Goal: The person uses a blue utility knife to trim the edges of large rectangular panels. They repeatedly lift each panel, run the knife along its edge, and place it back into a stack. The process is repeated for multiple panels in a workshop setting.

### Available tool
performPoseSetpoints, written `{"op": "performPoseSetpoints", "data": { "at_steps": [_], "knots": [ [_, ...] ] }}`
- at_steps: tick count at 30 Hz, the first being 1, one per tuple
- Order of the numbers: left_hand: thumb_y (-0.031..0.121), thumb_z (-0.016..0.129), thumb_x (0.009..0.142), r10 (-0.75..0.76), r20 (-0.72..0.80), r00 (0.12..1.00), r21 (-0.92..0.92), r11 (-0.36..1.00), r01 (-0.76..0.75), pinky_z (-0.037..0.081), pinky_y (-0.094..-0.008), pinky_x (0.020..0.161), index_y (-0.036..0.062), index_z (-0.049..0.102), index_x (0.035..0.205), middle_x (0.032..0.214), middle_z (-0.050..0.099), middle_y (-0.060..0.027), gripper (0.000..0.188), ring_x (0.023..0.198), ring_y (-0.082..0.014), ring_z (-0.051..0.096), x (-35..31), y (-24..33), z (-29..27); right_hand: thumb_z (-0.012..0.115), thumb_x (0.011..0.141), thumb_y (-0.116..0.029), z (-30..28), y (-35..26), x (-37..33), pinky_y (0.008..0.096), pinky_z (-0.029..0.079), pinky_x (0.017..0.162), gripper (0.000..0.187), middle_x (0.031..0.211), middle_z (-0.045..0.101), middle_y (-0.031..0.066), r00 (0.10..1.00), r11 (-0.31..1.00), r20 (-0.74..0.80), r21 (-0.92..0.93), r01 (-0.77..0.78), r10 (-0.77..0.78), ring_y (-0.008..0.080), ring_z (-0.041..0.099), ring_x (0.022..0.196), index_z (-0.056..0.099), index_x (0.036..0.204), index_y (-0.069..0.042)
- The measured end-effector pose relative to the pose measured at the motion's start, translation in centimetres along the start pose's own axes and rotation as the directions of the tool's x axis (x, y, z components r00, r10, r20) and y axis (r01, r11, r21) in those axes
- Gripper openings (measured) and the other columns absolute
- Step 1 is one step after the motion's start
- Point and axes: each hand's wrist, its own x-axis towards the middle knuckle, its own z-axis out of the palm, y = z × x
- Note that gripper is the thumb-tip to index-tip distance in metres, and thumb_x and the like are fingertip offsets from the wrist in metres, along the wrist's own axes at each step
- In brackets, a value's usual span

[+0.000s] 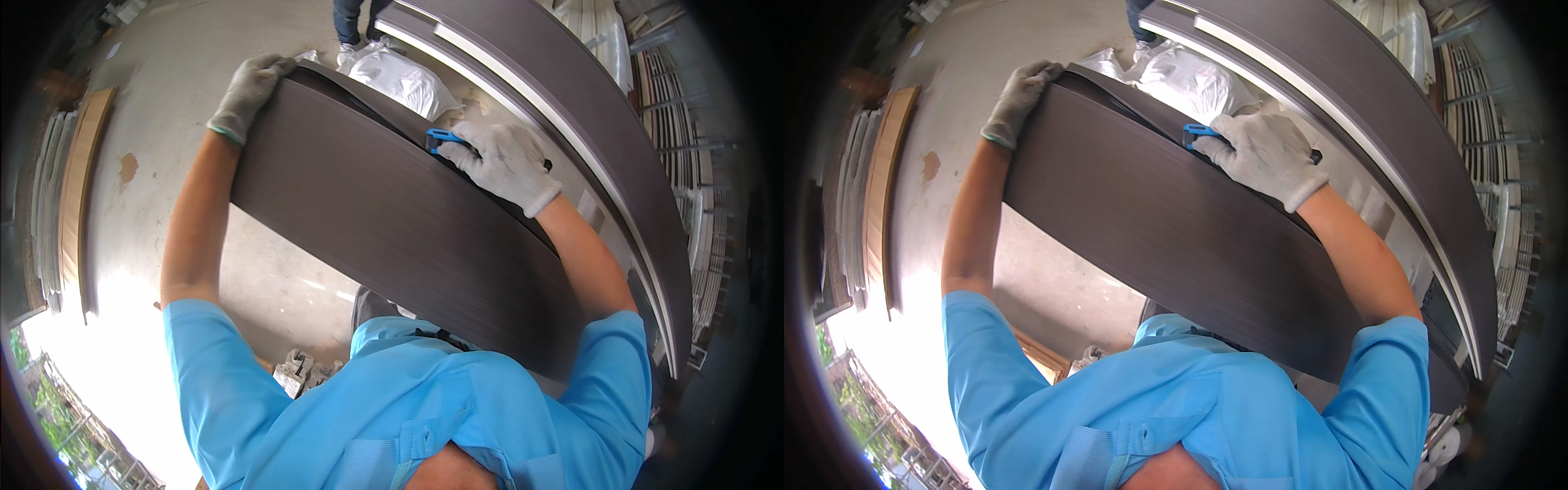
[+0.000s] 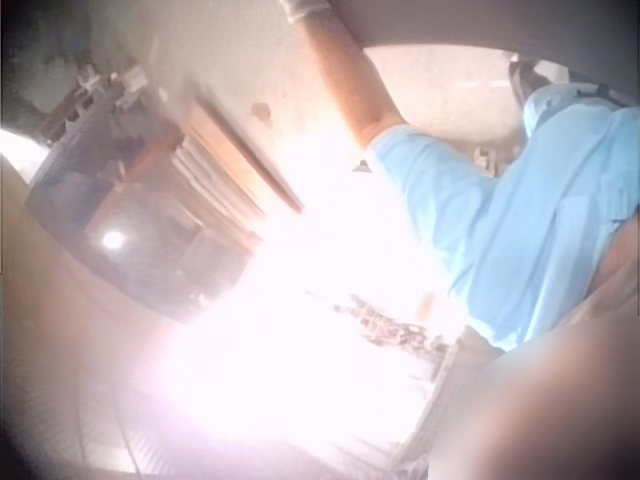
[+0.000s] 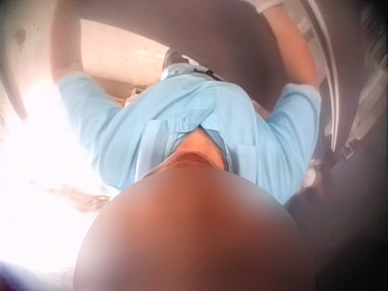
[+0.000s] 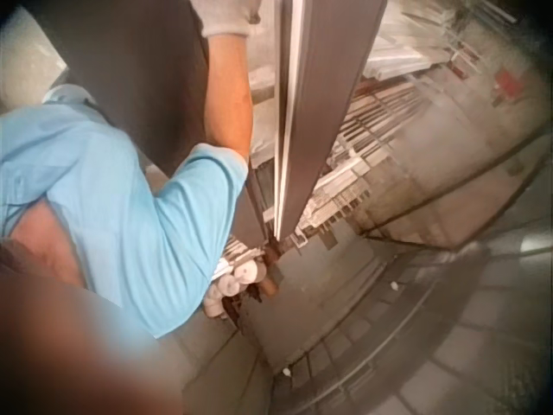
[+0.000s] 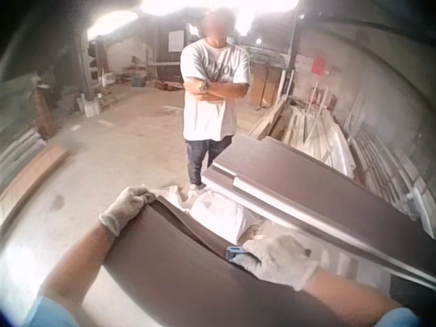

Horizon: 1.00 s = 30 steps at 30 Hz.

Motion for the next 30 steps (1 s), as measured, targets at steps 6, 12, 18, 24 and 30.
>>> {"op": "performPoseSetpoints", "data": {
  "at_steps": [6, 12, 18, 24, 30],
  "knots": [
    [0.028, 0.062, 0.1, 0.098, -0.012, 0.995, 0.077, 0.992, -0.097, 0.049, -0.0269, 0.081, -0.0013, 0.07, 0.107, 0.089, 0.069, -0.0034, 0.032, 0.087, -0.0102, 0.062, 0.1, -0.4, 0.0, 0.062, 0.093, -0.049, 2.2, -4.5, 9.8, 0.0452, 0.056, 0.061, 0.043, 0.067, 0.068, 0.0178, 0.996, 0.996, -0.059, -0.06, 0.067, -0.071, 0.0353, 0.07, 0.065, 0.074, 0.089, -0.008],
    [0.019, 0.06, 0.099, -0.019, 0.257, 0.966, -0.099, 0.994, 0.046, 0.046, -0.0245, 0.081, -0.0019, 0.07, 0.106, 0.089, 0.063, 0.0016, 0.024, 0.085, -0.0083, 0.057, -0.2, -0.7, -2.4, 0.063, 0.093, -0.047, 2.0, -5.0, 10.9, 0.0465, 0.056, 0.062, 0.041, 0.069, 0.068, 0.021, 0.998, 0.995, -0.035, -0.083, 0.058, -0.061, 0.0379, 0.07, 0.067, 0.075, 0.091, -0.007],
    [0.017, 0.055, 0.102, 0.072, 0.123, 0.99, -0.279, 0.96, -0.035, 0.047, -0.0244, 0.087, -0.0042, 0.065, 0.117, 0.102, 0.065, -0.0015, 0.027, 0.097, -0.0077, 0.057, -1.4, -2.6, -0.9, 0.063, 0.093, -0.049, 2.0, -4.7, 10.9, 0.0457, 0.056, 0.061, 0.045, 0.069, 0.069, 0.0191, 0.998, 0.999, 0.056, -0.036, 0.005, -0.003, 0.0366, 0.07, 0.065, 0.074, 0.09, -0.006],
    [0.012, 0.051, 0.102, 0.065, 0.063, 0.996, -0.233, 0.971, -0.049, 0.047, -0.0254, 0.095, -0.0059, 0.063, 0.122, 0.112, 0.068, -0.0046, 0.03, 0.105, -0.0105, 0.061, -0.5, -4.3, 0.6, 0.058, 0.094, -0.052, 3.5, -7.0, 14.8, 0.0469, 0.056, 0.066, 0.048, 0.073, 0.071, 0.0192, 0.994, 0.995, -0.061, -0.03, 0.09, -0.092, 0.0367, 0.071, 0.072, 0.074, 0.092, -0.007],
    [0.013, 0.048, 0.098, 0.063, 0.009, 0.998, -0.12, 0.991, -0.062, 0.05, -0.0346, 0.093, -0.0001, 0.067, 0.121, 0.11, 0.072, -0.0167, 0.032, 0.107, -0.0268, 0.067, -0.3, -4.0, 0.7, 0.059, 0.095, -0.044, 3.7, -8.2, 16.4, 0.0472, 0.057, 0.071, 0.04, 0.084, 0.073, 0.0184, 1.0, 0.999, 0.016, -0.048, -0.006, 0.006, 0.0366, 0.072, 0.083, 0.073, 0.096, -0.006]
  ]
}}
